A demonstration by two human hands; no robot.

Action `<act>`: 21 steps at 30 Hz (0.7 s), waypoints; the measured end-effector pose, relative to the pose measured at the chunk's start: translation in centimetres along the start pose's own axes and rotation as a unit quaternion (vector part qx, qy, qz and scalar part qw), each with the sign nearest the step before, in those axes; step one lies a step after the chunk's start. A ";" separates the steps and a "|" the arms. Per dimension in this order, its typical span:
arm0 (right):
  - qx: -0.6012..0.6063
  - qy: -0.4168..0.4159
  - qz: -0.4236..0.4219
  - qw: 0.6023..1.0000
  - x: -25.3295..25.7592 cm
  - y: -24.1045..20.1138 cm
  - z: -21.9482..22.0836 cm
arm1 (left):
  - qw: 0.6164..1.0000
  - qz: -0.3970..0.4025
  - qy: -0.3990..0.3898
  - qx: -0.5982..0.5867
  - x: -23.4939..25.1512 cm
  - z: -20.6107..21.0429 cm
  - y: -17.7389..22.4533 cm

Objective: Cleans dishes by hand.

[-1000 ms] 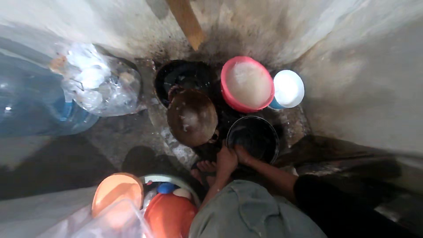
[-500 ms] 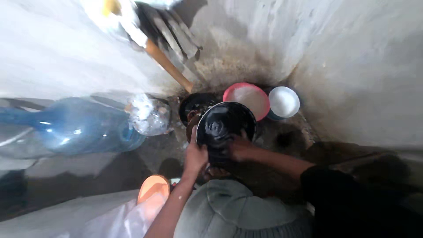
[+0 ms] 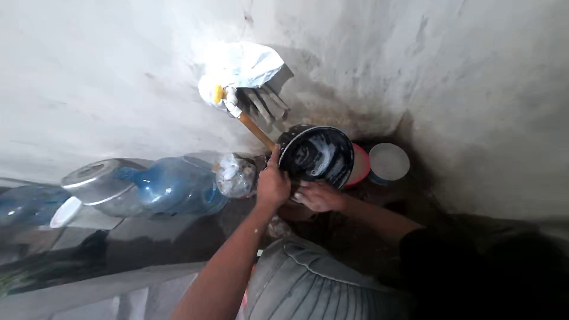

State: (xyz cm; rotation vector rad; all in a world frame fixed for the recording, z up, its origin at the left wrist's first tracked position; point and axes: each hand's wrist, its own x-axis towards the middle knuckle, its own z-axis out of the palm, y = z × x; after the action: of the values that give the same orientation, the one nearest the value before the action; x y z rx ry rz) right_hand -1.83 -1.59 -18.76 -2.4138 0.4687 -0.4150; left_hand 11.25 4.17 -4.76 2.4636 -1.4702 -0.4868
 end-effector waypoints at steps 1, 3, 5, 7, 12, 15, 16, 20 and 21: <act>-0.086 -0.040 -0.007 0.995 -0.9 1.9 -0.9 | 1.000 -0.001 -0.012 0.021 -0.2 -0.4 0.7; -0.176 -0.065 0.039 0.981 -2.3 4.8 -2.0 | 0.997 -0.005 -0.046 0.063 -0.5 -0.6 2.3; -0.189 -0.028 0.120 0.974 -2.9 4.9 -2.1 | 0.993 0.005 -0.060 0.098 -0.1 -0.6 3.9; -0.098 -0.024 0.189 0.977 -2.9 2.3 -2.1 | 0.991 0.019 -0.054 0.125 0.7 -1.1 6.2; -0.004 0.034 0.125 0.992 -2.9 -2.7 -1.7 | 0.976 0.045 -0.051 0.207 2.2 -2.9 10.3; -0.199 0.142 0.074 0.967 -4.0 1.4 -0.1 | 0.954 0.080 -0.057 0.284 2.6 -4.6 11.2; -0.227 0.159 0.076 0.958 -4.2 3.0 0.2 | 0.946 0.098 -0.062 0.304 2.6 -4.7 11.6; -0.206 0.191 0.041 0.959 -5.2 3.6 0.2 | 0.942 0.174 0.043 0.284 2.3 -2.7 11.2; -0.183 0.211 0.028 0.960 -5.3 3.3 0.3 | 0.946 0.183 0.102 0.248 2.1 -1.9 10.6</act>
State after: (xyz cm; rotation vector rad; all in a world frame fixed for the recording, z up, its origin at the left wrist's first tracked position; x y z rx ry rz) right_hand -7.12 -1.55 -22.01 -2.6569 0.8623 -0.8944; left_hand 4.40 -2.65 0.45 2.3807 -2.0906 0.2362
